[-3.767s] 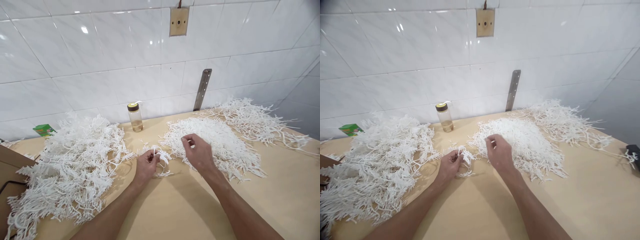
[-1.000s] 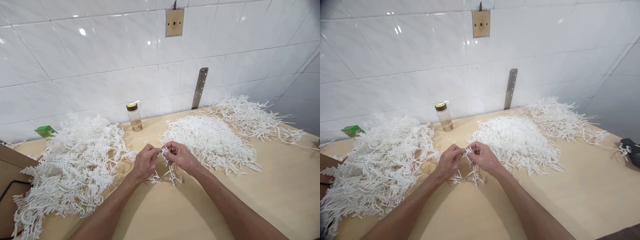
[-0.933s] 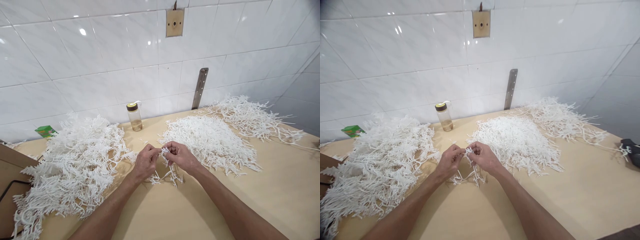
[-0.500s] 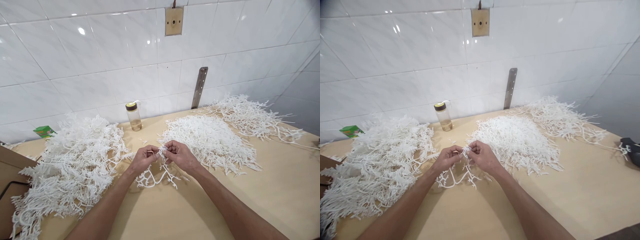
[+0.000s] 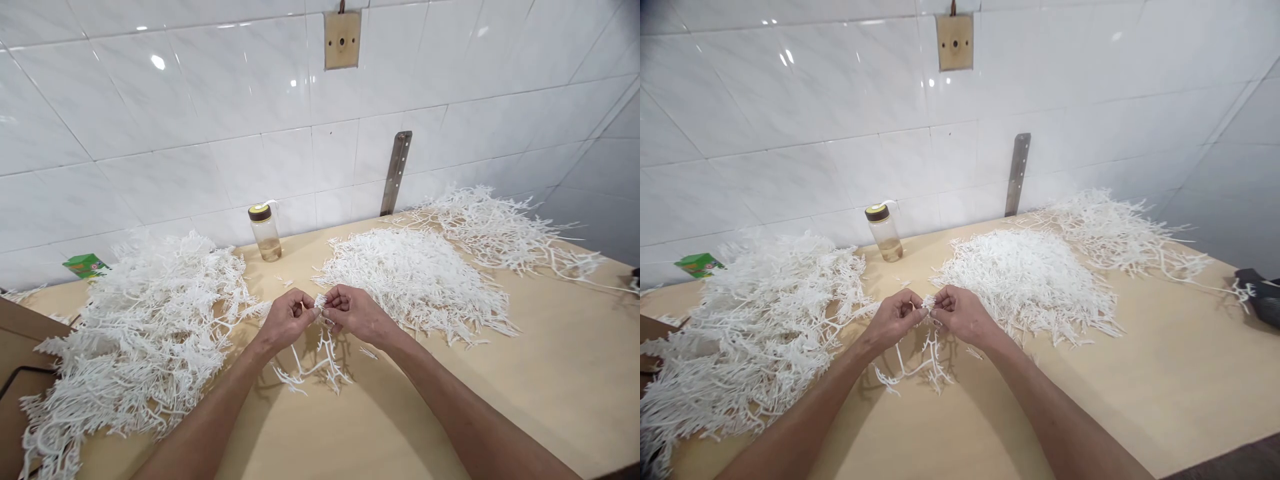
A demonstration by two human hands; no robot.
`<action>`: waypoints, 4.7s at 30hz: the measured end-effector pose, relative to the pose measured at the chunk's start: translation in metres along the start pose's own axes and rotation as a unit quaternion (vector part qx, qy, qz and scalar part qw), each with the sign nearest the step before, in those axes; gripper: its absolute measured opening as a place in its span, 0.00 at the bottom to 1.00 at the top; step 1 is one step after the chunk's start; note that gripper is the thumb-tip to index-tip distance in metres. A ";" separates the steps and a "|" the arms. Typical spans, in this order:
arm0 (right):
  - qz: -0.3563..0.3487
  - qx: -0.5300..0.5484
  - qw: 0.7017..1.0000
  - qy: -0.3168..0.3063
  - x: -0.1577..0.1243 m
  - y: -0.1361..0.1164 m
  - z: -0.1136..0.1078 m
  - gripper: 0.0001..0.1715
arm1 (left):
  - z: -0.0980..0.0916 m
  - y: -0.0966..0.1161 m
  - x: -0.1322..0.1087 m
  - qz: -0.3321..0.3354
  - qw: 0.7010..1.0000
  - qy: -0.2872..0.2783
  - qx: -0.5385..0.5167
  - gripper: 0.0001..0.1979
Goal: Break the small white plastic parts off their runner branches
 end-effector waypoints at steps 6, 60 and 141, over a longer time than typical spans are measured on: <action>-0.015 -0.051 0.998 0.022 0.003 0.002 -0.002 0.07 | 0.006 -0.004 -0.001 -0.010 0.998 -0.035 -0.045 0.12; -0.122 -0.474 0.823 0.288 -0.011 -0.036 -0.044 0.13 | 0.012 0.001 -0.006 0.058 0.998 0.003 0.017 0.05; -0.214 -0.321 0.891 0.239 -0.023 -0.057 -0.030 0.07 | 0.000 -0.009 -0.007 0.046 0.990 0.116 -0.072 0.08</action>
Point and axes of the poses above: each hand's wrist, its own x-axis towards the middle knuckle, its own z-axis out of the palm, y = z × x, the point moved 9 cm from there along x, towards the middle knuckle, and after that the axes turned 7 degrees about -x, right-handed, at the moved point
